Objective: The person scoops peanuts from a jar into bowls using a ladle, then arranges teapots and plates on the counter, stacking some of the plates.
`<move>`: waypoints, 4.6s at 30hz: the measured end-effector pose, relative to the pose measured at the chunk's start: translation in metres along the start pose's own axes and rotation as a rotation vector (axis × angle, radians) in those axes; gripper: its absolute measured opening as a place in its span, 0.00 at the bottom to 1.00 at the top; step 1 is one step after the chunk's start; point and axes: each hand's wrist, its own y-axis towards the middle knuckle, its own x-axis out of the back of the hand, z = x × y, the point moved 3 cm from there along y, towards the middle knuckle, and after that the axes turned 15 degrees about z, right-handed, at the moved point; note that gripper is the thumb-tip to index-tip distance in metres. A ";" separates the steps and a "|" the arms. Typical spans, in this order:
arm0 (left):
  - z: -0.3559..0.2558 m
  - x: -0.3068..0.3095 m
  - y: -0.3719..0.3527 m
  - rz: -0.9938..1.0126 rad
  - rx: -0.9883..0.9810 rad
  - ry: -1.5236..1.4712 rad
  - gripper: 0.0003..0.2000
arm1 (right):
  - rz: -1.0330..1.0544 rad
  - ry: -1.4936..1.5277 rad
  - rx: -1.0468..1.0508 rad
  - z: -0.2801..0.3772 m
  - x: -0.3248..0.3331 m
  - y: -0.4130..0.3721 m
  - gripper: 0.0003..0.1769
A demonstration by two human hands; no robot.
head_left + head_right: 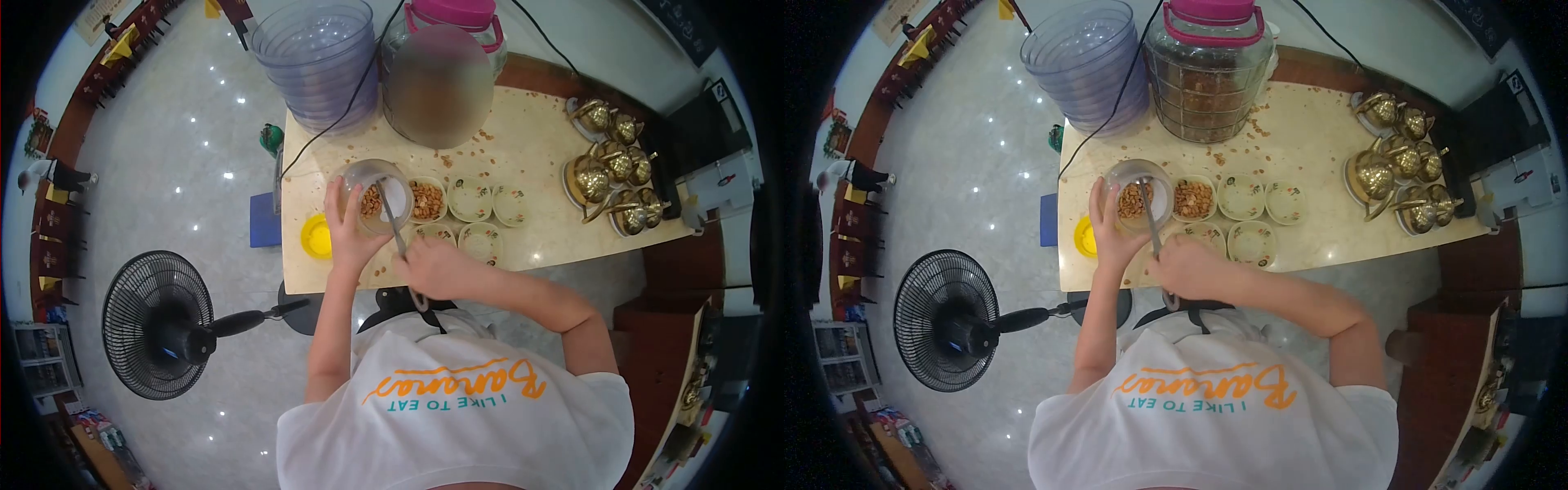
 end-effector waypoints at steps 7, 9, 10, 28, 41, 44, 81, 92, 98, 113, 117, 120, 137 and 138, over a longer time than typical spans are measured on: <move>0.009 -0.014 -0.001 0.066 -0.048 0.145 0.43 | -0.367 0.498 -0.076 0.002 0.026 0.020 0.05; 0.001 -0.011 0.007 0.051 -0.044 0.123 0.43 | -0.507 0.809 -0.201 -0.017 0.029 0.018 0.05; -0.003 -0.008 0.007 0.047 -0.030 0.070 0.43 | -0.563 0.994 -0.253 -0.028 0.025 0.017 0.06; -0.013 0.007 0.022 0.078 0.018 0.053 0.45 | -0.857 1.728 -0.292 -0.081 0.042 -0.079 0.10; -0.012 0.009 0.023 0.096 0.070 0.059 0.47 | -0.927 1.716 -0.315 -0.074 0.041 -0.113 0.09; -0.013 0.007 0.025 0.106 0.076 0.073 0.47 | -0.865 1.683 -0.319 -0.071 0.041 -0.104 0.08; -0.004 0.014 0.024 0.071 0.126 -0.016 0.48 | -0.371 0.427 -0.467 -0.017 -0.052 -0.140 0.14; -0.006 0.020 0.022 0.078 0.175 0.004 0.51 | -0.194 0.236 -0.470 0.000 -0.065 -0.140 0.20; -0.005 0.023 0.022 0.091 0.190 0.012 0.51 | -0.313 0.101 -0.442 -0.002 -0.063 -0.141 0.15; -0.013 0.044 0.010 -0.328 0.107 0.005 0.46 | -0.660 0.490 -0.483 0.004 -0.047 -0.150 0.18; -0.028 0.048 0.015 -0.201 -0.155 0.221 0.48 | -0.717 0.507 -0.499 0.001 -0.049 -0.150 0.14; -0.014 0.055 0.021 -0.333 -0.054 0.250 0.47 | -0.808 0.513 -0.442 0.004 -0.042 -0.149 0.14; -0.033 0.022 0.012 -0.108 -0.054 0.151 0.46 | -0.424 0.120 0.097 0.014 0.024 -0.064 0.10; -0.035 0.023 0.012 -0.106 -0.079 0.147 0.46 | -0.384 0.069 0.055 0.013 0.019 -0.056 0.10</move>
